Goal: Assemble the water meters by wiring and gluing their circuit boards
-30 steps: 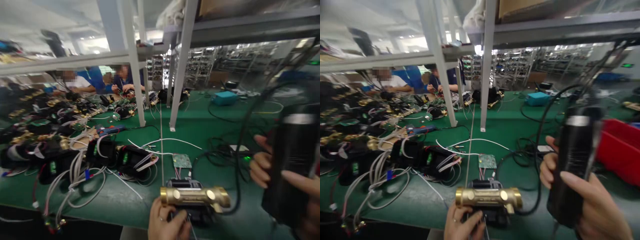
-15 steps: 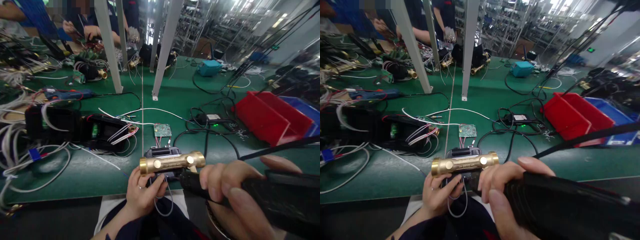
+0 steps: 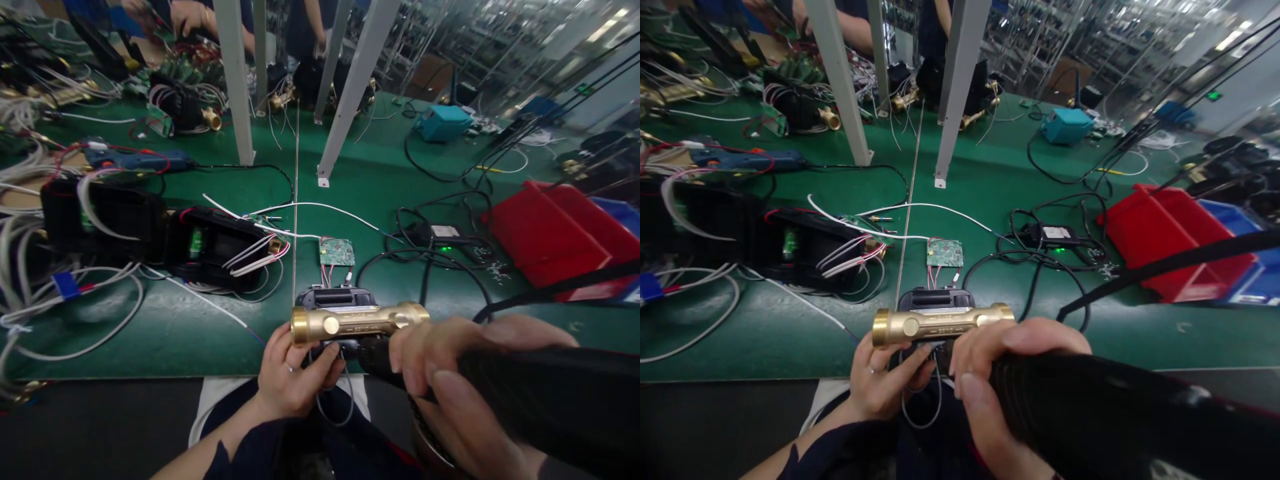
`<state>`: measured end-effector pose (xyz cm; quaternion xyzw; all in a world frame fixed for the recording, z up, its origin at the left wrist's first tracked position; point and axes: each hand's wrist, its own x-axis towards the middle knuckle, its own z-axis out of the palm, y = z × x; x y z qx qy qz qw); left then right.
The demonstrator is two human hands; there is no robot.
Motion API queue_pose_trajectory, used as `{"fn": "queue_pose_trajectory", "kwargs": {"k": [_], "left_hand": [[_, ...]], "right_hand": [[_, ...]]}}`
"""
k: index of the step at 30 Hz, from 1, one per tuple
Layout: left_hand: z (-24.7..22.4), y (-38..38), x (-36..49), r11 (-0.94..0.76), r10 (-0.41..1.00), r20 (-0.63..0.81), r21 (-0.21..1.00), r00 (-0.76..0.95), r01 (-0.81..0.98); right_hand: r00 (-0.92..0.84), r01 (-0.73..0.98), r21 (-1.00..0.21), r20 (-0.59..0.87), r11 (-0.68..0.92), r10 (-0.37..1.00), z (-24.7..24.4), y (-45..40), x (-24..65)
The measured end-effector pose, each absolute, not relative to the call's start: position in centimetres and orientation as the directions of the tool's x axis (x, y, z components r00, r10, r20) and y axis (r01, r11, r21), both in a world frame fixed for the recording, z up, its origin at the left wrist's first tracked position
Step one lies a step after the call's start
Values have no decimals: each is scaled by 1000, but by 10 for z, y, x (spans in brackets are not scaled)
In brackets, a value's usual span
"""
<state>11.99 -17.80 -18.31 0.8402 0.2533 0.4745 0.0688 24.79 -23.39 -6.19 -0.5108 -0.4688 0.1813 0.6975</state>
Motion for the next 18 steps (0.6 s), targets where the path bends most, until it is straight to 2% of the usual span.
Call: {"fn": "queue_pose_trajectory", "kwargs": {"k": [5,11,13,16,18], "left_hand": [[-181,-178,121,-877,465,781,343,416,337],[-178,-177,122,-890,428,803,295,415,347],[-178,-177,121,-890,429,802,296,415,348],[-179,-176,118,-887,442,782,309,440,343],[-180,-175,114,-895,429,771,293,470,336]], "right_hand": [[409,207,-826,561,525,720,-66,-231,248],[307,194,-862,506,467,806,-72,-236,248],[301,100,-866,495,489,815,-70,-234,254],[363,-146,-879,380,455,851,-62,-226,286],[456,-196,-925,209,326,865,-62,-221,317]]}}
